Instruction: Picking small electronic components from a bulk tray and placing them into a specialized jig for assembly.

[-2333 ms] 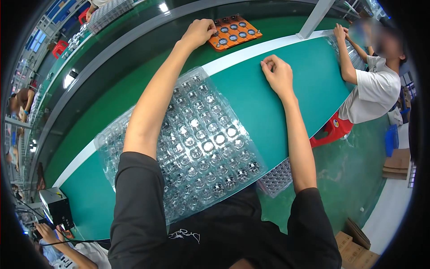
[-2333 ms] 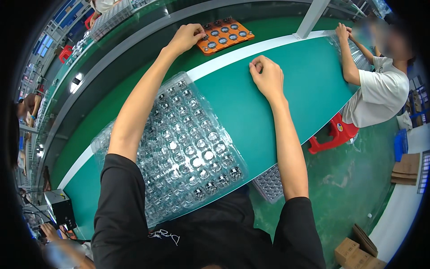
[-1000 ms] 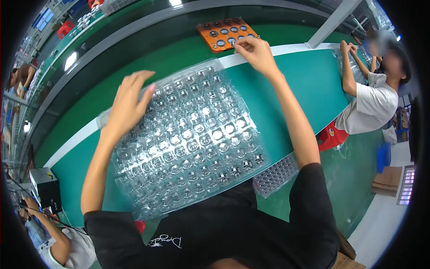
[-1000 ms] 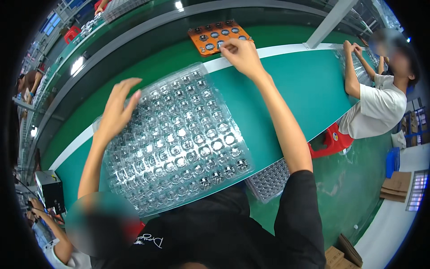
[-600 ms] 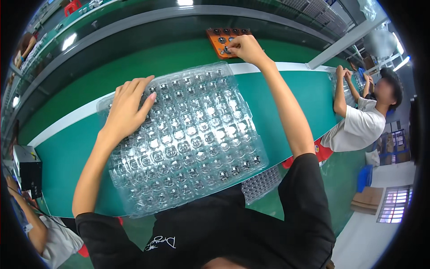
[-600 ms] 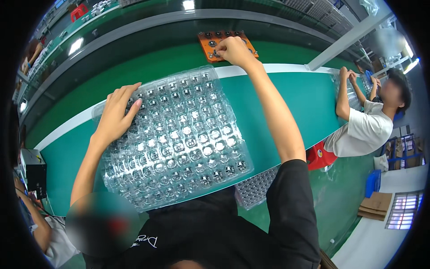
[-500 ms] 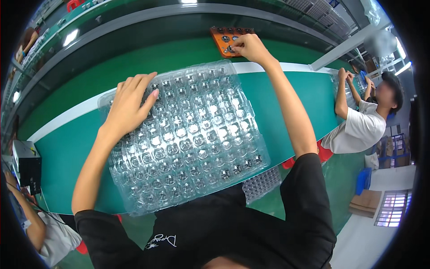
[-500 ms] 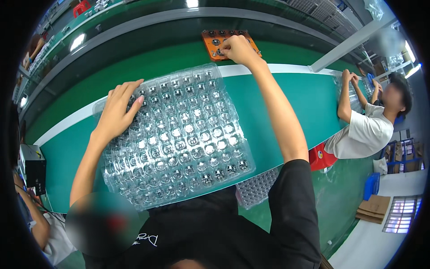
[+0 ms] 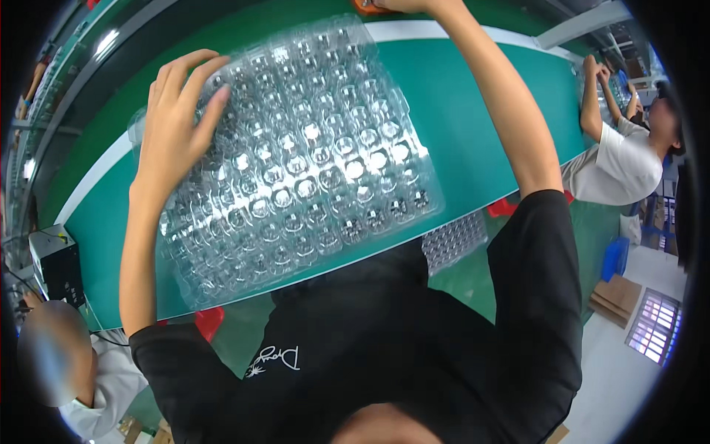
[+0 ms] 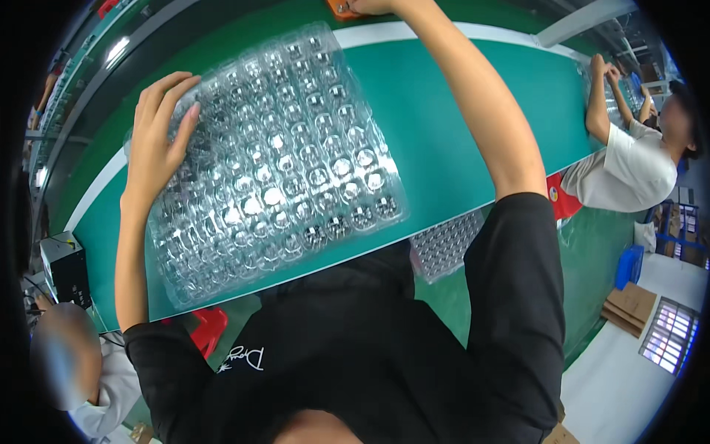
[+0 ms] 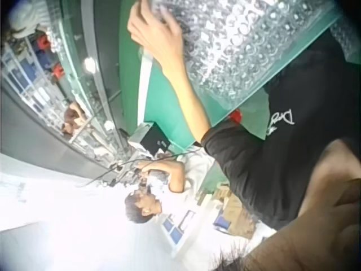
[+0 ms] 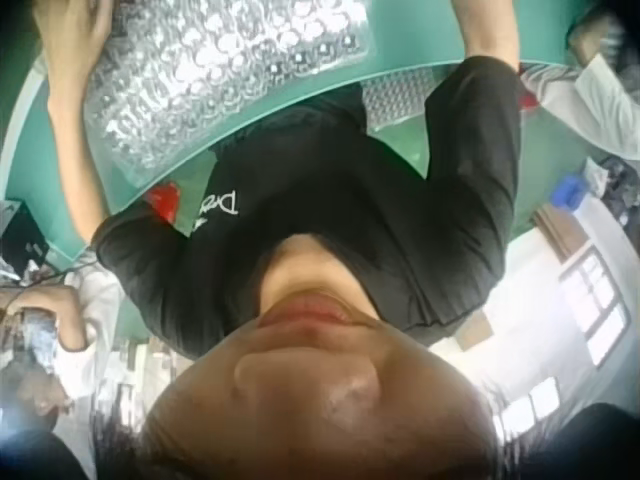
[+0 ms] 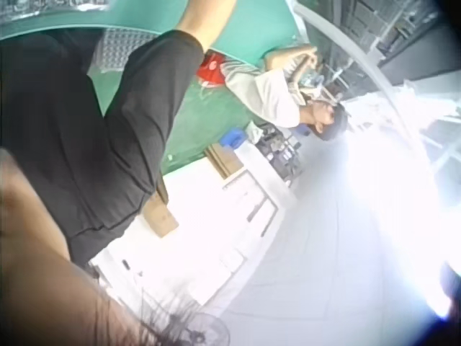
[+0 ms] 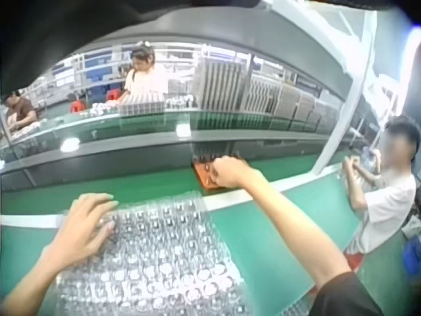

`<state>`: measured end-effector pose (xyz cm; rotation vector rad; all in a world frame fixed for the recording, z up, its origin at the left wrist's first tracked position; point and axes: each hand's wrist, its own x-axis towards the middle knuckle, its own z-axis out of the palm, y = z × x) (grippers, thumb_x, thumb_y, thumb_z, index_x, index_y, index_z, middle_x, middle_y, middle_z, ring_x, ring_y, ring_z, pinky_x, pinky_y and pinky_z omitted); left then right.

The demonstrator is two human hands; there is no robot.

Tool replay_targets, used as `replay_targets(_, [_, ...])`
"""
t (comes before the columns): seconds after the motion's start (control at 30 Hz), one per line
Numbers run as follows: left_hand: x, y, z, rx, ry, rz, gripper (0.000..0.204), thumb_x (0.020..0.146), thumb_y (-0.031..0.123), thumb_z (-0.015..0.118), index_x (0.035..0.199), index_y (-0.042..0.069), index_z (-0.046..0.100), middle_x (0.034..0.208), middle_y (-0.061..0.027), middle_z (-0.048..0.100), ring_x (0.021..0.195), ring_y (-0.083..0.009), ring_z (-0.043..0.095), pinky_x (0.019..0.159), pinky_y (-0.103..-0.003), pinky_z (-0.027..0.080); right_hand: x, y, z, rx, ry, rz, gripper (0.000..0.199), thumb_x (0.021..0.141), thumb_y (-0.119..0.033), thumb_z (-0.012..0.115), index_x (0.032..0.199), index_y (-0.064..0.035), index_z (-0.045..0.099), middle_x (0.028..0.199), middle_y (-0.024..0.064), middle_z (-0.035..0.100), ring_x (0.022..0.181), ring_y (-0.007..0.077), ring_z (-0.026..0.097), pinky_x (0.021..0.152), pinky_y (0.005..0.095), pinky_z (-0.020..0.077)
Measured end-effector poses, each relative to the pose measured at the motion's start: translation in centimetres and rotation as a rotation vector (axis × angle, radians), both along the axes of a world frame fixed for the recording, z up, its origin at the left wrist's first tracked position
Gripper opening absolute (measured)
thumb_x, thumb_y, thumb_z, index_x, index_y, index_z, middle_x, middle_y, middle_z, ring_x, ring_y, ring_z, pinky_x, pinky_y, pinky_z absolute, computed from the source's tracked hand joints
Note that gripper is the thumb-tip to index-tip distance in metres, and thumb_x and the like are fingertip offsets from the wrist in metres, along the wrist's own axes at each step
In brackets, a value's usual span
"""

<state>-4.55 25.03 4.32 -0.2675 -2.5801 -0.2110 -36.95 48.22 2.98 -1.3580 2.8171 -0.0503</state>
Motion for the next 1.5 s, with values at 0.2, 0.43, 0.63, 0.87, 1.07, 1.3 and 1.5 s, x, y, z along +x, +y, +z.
replay_targets(0.2, [6.1,7.1,1.5,0.23,-0.338,-0.375,0.017,0.08,0.013,0.076,0.094,0.007,0.068,0.096,-0.0074,0.059,0.088,-0.026,0.055,0.074,-0.038,0.041,4.1,-1.9,0.6,-0.544,-0.019,0.314,0.029,0.078,-0.029,0.073,0.092,-0.0039,0.071,0.093,0.0203,0.067,0.09,0.0371,0.067,0.08,0.0444,0.0539])
replay_targets(0.43, [9.8,12.4,-0.3,0.202,-0.37,-0.28,0.044,0.079,0.022,0.078,0.118,0.006,0.068,0.11,-0.0069,0.058,0.097,-0.0267,0.053,0.079,-0.04,0.042,24.3,9.6,3.1,-0.344,-0.596,0.582,0.025,0.075,-0.018,0.083,0.095,-0.0068,0.073,0.082,0.0058,0.057,0.074,0.0252,0.061,0.064,0.0359,0.0495])
replay_targets(0.63, [11.3,13.8,-1.6,0.196,-0.337,-0.245,0.041,0.078,0.015,0.079,0.116,0.006,0.069,0.112,-0.0049,0.061,0.096,-0.027,0.053,0.082,-0.042,0.042,26.6,10.8,0.4,-0.398,-0.593,0.524,0.023,0.076,-0.017,0.082,0.094,-0.0062,0.072,0.083,0.0048,0.052,0.074,0.0241,0.056,0.063,0.0362,0.0469])
replay_targets(0.87, [10.9,14.6,-1.6,0.382,-0.414,-0.166,0.038,0.078,0.009,0.079,0.114,0.004,0.069,0.112,-0.0066,0.061,0.098,-0.0294,0.054,0.082,-0.041,0.043,27.2,11.3,-0.8,-0.603,-0.68,0.472,0.015,0.076,-0.008,0.081,0.087,-0.0055,0.071,0.083,0.004,0.056,0.075,0.0226,0.059,0.063,0.0357,0.0467])
replay_targets(1.07, [11.1,14.2,-2.0,0.218,-0.323,-0.165,0.037,0.076,0.01,0.081,0.112,0.007,0.071,0.117,-0.0057,0.062,0.097,-0.028,0.055,0.083,-0.039,0.043,24.1,10.8,-0.3,-0.835,-0.886,0.401,0.009,0.079,-0.001,0.081,0.084,-0.0018,0.073,0.087,0.0065,0.067,0.075,0.0172,0.063,0.064,0.0299,0.049])
replay_targets(1.3, [9.9,14.1,-1.3,0.452,-0.389,-0.163,0.025,0.071,0.007,0.084,0.095,0.008,0.074,0.1,-0.0007,0.068,0.09,-0.024,0.057,0.079,-0.037,0.042,13.8,10.3,-3.9,-1.009,-0.74,-0.006,0.009,0.089,-0.005,0.074,0.093,0.0016,0.069,0.088,0.0021,0.063,0.077,0.0082,0.059,0.069,0.0228,0.0468])
replay_targets(1.5, [8.0,13.2,-0.6,0.41,-0.338,-0.228,0.021,0.071,0.004,0.082,0.089,0.009,0.074,0.097,0.0,0.07,0.087,-0.0222,0.058,0.078,-0.036,0.044,11.4,10.7,-7.2,-1.041,-0.79,-0.2,0.009,0.092,-0.007,0.073,0.094,0.0001,0.069,0.086,-0.0013,0.063,0.075,0.0026,0.055,0.065,0.0182,0.0431])
